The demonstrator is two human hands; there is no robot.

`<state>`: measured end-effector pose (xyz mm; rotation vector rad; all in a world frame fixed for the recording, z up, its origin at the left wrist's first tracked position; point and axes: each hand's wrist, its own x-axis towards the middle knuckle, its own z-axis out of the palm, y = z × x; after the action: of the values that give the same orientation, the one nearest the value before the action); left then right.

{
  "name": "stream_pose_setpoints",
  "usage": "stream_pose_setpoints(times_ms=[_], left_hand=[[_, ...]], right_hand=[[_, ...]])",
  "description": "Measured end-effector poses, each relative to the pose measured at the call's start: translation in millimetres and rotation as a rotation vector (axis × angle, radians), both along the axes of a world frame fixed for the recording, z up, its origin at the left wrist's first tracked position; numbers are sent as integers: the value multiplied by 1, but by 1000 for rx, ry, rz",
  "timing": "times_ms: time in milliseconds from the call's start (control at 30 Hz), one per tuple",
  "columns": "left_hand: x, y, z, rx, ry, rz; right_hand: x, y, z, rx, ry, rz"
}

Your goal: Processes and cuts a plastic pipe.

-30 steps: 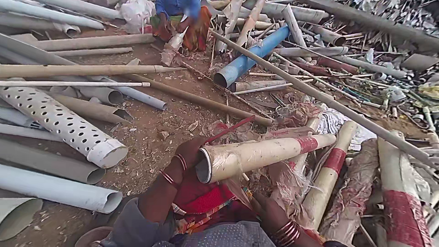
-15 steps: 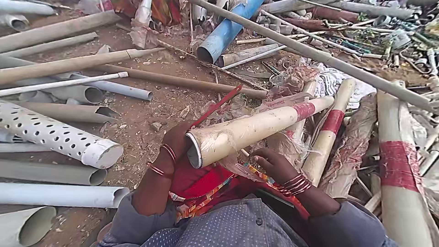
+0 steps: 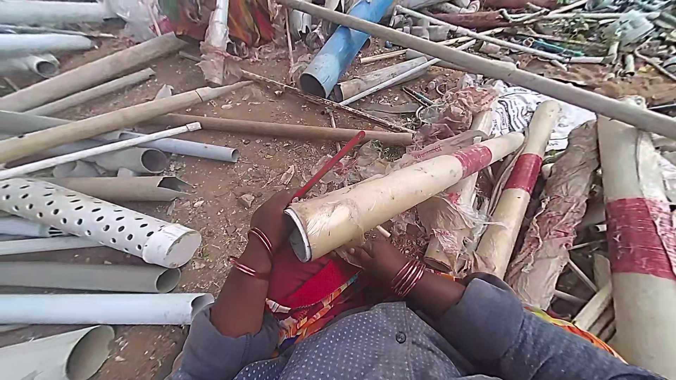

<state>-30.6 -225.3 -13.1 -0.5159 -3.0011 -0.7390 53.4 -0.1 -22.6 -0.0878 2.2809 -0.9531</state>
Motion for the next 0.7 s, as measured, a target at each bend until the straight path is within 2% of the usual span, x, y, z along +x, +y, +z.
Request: stream_pose_setpoints(times_ms=[167,367,600,700], left_hand=[[1,4,3,-10,-15,31],[1,5,1,-73,-49,-103],[1,10,6,-130,-74,-136],[-3,4,-2,-97,-9,-179]], right_hand=[[8,4,17,42,-8,35],[33,19,15,-82,94,-59],[35,26,-2,-111,165,-82],[30,40,-7,-78,349,-136]])
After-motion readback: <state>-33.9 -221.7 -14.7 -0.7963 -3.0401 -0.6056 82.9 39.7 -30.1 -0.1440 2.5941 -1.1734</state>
